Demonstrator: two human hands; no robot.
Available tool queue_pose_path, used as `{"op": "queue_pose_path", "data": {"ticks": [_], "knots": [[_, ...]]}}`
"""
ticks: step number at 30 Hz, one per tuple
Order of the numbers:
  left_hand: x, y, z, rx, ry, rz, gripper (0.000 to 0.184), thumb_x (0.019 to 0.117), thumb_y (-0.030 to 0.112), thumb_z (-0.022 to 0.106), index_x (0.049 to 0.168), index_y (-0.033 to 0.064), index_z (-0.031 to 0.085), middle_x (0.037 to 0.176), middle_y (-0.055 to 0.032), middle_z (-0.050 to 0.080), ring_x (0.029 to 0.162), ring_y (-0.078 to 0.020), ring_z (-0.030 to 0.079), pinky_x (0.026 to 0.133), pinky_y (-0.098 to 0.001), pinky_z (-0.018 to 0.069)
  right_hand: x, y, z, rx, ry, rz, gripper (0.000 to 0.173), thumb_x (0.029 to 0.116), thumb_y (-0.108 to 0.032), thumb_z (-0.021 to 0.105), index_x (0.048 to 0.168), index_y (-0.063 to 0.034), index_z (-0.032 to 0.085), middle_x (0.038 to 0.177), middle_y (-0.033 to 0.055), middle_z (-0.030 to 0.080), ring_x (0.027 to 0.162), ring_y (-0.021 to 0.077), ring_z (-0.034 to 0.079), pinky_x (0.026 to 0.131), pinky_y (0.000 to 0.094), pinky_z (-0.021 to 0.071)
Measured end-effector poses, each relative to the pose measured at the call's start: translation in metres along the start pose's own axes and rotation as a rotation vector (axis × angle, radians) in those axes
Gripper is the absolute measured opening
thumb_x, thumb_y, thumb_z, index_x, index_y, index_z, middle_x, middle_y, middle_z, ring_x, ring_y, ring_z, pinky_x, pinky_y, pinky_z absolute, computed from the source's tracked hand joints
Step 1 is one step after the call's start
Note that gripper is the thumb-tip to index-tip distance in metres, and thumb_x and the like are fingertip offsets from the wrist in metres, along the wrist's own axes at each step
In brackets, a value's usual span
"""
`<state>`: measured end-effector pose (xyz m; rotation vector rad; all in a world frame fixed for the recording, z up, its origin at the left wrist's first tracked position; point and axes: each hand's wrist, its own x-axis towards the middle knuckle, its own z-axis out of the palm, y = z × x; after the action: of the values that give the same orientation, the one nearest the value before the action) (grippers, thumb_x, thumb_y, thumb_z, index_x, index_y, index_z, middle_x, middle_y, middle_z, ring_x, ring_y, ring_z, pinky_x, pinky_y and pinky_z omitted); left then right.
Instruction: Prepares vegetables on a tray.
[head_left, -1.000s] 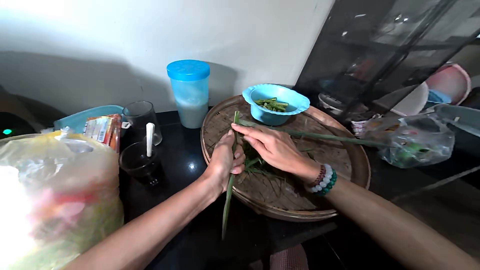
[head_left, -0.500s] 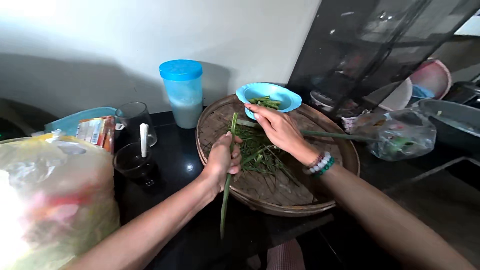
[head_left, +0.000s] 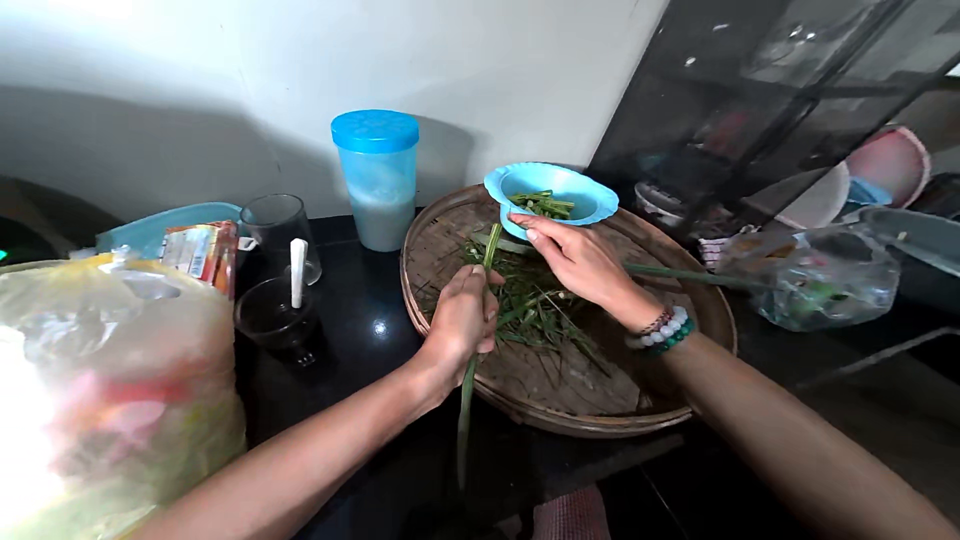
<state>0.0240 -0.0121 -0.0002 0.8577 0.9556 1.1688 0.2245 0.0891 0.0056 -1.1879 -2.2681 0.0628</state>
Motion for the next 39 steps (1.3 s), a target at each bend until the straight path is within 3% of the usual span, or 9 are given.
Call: {"op": "queue_pose_path", "data": {"ticks": [4, 9, 16, 20, 25, 28, 32, 36, 39], "knots": [[0.008, 0.004, -0.008, -0.198, 0.024, -0.047, 0.046, 0.1144, 0.035, 0.023, 0.109, 0.0048, 0.057, 0.06, 0.0029, 0.043, 0.04, -0.0025, 0.032, 0.037, -0.0148, 0.0282, -0.01, -0.02, 0.003, 0.105, 0.021, -0.172, 0.042, 0.1114, -0.035, 0.035, 0.143, -0.0255, 0.061, 0.144, -0.0071, 0.062, 0.123, 0.0128, 0.064, 0.102, 0.0476, 0.0532], [0.007, 0.007, -0.014, -0.283, -0.052, -0.119, 0.043, 0.1139, 0.037, 0.023, 0.093, 0.0096, 0.049, 0.056, 0.0059, 0.035, 0.038, -0.0006, 0.029, 0.036, -0.0127, 0.0265, -0.016, -0.033, 0.019, -0.014, 0.016, -0.287, 0.041, 0.1098, -0.038, 0.039, 0.147, -0.0393, 0.057, 0.097, 0.0012, 0.07, 0.077, 0.0188, 0.067, 0.06, 0.0444, 0.0535], [0.004, 0.005, -0.008, -0.159, -0.099, -0.127, 0.044, 0.114, 0.038, 0.024, 0.102, 0.0079, 0.054, 0.057, 0.005, 0.036, 0.039, -0.0012, 0.03, 0.036, -0.0137, 0.027, -0.01, -0.008, -0.003, 0.056, -0.022, 0.011, 0.042, 0.1123, -0.037, 0.034, 0.146, -0.0294, 0.057, 0.133, 0.0034, 0.069, 0.108, 0.0279, 0.07, 0.085, 0.0613, 0.0543], [0.007, 0.003, -0.005, -0.191, 0.067, -0.002, 0.042, 0.1143, 0.03, 0.026, 0.113, 0.0043, 0.059, 0.066, 0.0001, 0.046, 0.045, -0.006, 0.04, 0.042, -0.0169, 0.0358, -0.008, -0.003, -0.006, 0.123, -0.219, 0.107, 0.05, 0.1055, -0.054, 0.046, 0.129, -0.0161, 0.07, 0.106, 0.0092, 0.074, 0.096, 0.0257, 0.071, 0.086, 0.0568, 0.0553], [0.007, 0.001, -0.002, -0.179, 0.123, 0.027, 0.021, 0.112, 0.022, 0.04, 0.114, 0.0075, 0.055, 0.077, -0.0037, 0.053, 0.054, -0.0089, 0.051, 0.045, -0.0178, 0.0422, -0.007, -0.009, -0.008, 0.088, -0.19, 0.16, 0.027, 0.1, -0.032, 0.068, 0.088, -0.0087, 0.07, 0.067, 0.0041, 0.06, 0.06, 0.018, 0.058, 0.057, 0.0427, 0.0493], [0.006, 0.0, -0.002, -0.139, 0.096, 0.049, 0.016, 0.1109, 0.021, 0.045, 0.117, 0.0078, 0.053, 0.082, -0.0058, 0.055, 0.054, -0.0092, 0.052, 0.046, -0.0178, 0.0441, -0.011, -0.016, -0.008, 0.097, -0.112, 0.196, 0.035, 0.092, -0.036, 0.078, 0.102, -0.0065, 0.062, 0.077, 0.0084, 0.062, 0.066, 0.0231, 0.061, 0.061, 0.0466, 0.0523], [0.003, -0.002, -0.001, -0.075, 0.05, 0.078, 0.014, 0.1094, 0.019, 0.05, 0.118, 0.0079, 0.051, 0.084, -0.0078, 0.059, 0.053, -0.0091, 0.052, 0.045, -0.018, 0.0439, -0.013, -0.027, -0.005, 0.162, -0.027, 0.012, 0.038, 0.1098, -0.037, 0.043, 0.142, -0.0201, 0.055, 0.104, 0.004, 0.071, 0.077, 0.0172, 0.067, 0.067, 0.0425, 0.0565], [0.003, -0.005, 0.0, 0.009, 0.003, 0.095, 0.015, 0.1078, 0.02, 0.054, 0.117, 0.008, 0.051, 0.085, -0.008, 0.061, 0.05, -0.0088, 0.051, 0.044, -0.0187, 0.0443, -0.016, -0.041, 0.001, 0.307, -0.089, -0.096, 0.051, 0.1108, -0.046, 0.026, 0.148, -0.0265, 0.054, 0.139, -0.0061, 0.063, 0.097, 0.0077, 0.067, 0.075, 0.0341, 0.0563], [0.001, -0.006, 0.0, 0.033, -0.024, 0.108, 0.014, 0.1074, 0.018, 0.055, 0.116, 0.0072, 0.052, 0.084, -0.0079, 0.061, 0.051, -0.0087, 0.052, 0.044, -0.0182, 0.0432, -0.016, -0.043, 0.006, 0.335, -0.127, -0.115, 0.054, 0.1113, -0.047, 0.021, 0.146, -0.0264, 0.057, 0.14, -0.0088, 0.063, 0.111, 0.0053, 0.066, 0.086, 0.0346, 0.0574]]}}
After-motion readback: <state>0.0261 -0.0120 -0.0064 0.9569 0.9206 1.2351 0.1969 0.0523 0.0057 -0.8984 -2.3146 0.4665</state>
